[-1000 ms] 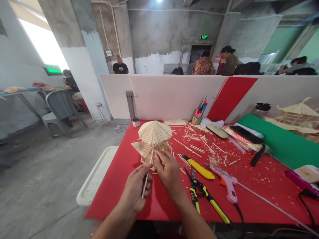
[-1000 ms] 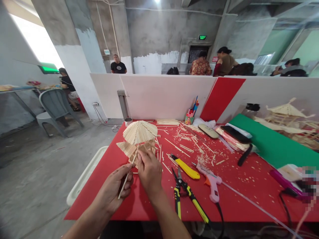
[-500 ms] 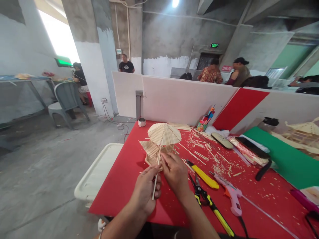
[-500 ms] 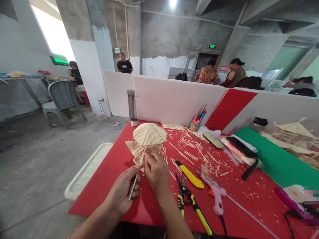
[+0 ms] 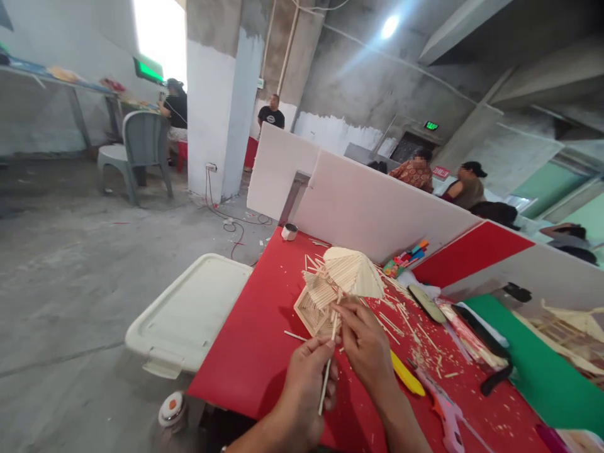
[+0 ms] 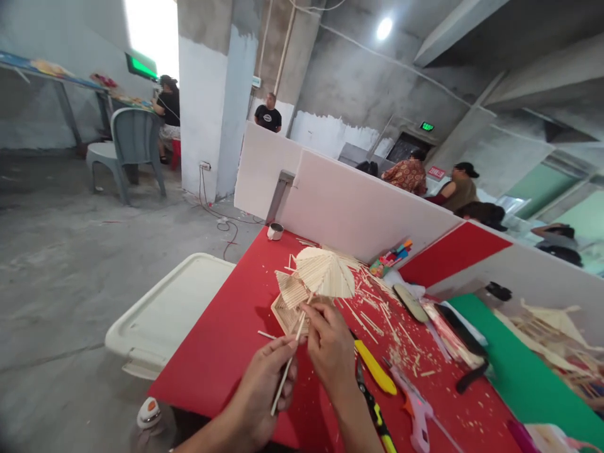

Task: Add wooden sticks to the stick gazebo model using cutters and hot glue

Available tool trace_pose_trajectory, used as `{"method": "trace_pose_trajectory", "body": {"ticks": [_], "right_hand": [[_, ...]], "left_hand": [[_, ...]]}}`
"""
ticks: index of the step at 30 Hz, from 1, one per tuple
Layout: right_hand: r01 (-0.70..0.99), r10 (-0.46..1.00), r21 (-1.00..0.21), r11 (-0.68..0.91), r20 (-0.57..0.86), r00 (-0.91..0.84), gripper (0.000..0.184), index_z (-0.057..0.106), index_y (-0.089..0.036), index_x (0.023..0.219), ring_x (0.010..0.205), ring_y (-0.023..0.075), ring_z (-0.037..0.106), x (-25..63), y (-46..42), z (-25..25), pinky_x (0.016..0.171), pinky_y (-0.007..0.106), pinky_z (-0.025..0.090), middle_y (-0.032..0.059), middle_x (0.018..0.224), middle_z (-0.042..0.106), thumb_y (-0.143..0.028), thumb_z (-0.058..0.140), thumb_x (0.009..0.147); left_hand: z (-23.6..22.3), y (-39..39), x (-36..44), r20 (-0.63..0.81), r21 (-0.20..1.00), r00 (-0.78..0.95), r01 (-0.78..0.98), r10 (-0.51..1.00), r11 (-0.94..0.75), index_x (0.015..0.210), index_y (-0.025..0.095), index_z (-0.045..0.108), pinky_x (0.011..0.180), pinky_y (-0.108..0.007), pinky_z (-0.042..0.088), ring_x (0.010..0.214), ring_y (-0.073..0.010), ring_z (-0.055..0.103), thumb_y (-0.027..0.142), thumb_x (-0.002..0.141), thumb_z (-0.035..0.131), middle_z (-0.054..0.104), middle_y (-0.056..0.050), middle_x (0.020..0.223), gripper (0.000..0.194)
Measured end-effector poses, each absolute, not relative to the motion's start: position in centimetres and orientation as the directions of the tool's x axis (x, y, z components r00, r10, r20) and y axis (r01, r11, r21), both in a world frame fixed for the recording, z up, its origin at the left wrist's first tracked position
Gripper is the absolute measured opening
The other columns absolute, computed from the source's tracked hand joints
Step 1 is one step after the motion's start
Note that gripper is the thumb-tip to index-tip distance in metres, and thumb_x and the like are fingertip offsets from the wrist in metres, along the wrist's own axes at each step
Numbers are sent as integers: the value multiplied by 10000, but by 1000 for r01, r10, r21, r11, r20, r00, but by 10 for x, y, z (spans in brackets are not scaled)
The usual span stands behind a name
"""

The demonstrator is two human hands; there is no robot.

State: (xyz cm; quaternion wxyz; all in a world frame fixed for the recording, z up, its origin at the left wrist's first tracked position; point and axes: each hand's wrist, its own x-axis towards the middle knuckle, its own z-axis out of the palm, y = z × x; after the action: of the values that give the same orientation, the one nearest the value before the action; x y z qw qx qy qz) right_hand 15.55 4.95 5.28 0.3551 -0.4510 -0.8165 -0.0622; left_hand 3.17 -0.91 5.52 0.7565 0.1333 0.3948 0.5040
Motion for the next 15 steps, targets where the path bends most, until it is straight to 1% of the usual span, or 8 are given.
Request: {"method": "trace_pose_trajectory", "body": {"ticks": [4,8,11,15], "right_hand": [[807,724,-241,539,623,-296,334,657,-243,1091,931,167,589,158,48,51,832,308,486,54,983,627,-180,424,860],[831,740,-251,496,622,-254,291,682,-234,1032,916,172,586,158,45,53,818,306,482,55,949,631,-245,446,862],[847,759,-266,460,613,-219,289,691,-234,1018,928,179,584,158,43,55,826,311,477,58,956,633,-279,456,855],[851,811,-326,413,556,-181,303,697,-234,1014,937,188,596,161,40,55,826,319,479,65,980,637,-294,453,844]], "left_hand": [[48,-11,32,-449,577,229,-664,864,476,869,162,574,321,-188,118,299,-37,277,496,544,660,437,89,406,474],[45,-11,32,-413,559,262,-683,872,470,832,166,566,318,-189,136,299,-36,280,526,541,660,449,85,418,472],[45,-11,35,-407,543,283,-690,869,479,831,168,562,313,-188,151,295,-41,290,551,541,663,450,84,410,491],[44,-11,44,-424,509,301,-701,854,500,830,176,552,312,-183,179,295,-50,334,543,564,674,473,77,416,469]]}}
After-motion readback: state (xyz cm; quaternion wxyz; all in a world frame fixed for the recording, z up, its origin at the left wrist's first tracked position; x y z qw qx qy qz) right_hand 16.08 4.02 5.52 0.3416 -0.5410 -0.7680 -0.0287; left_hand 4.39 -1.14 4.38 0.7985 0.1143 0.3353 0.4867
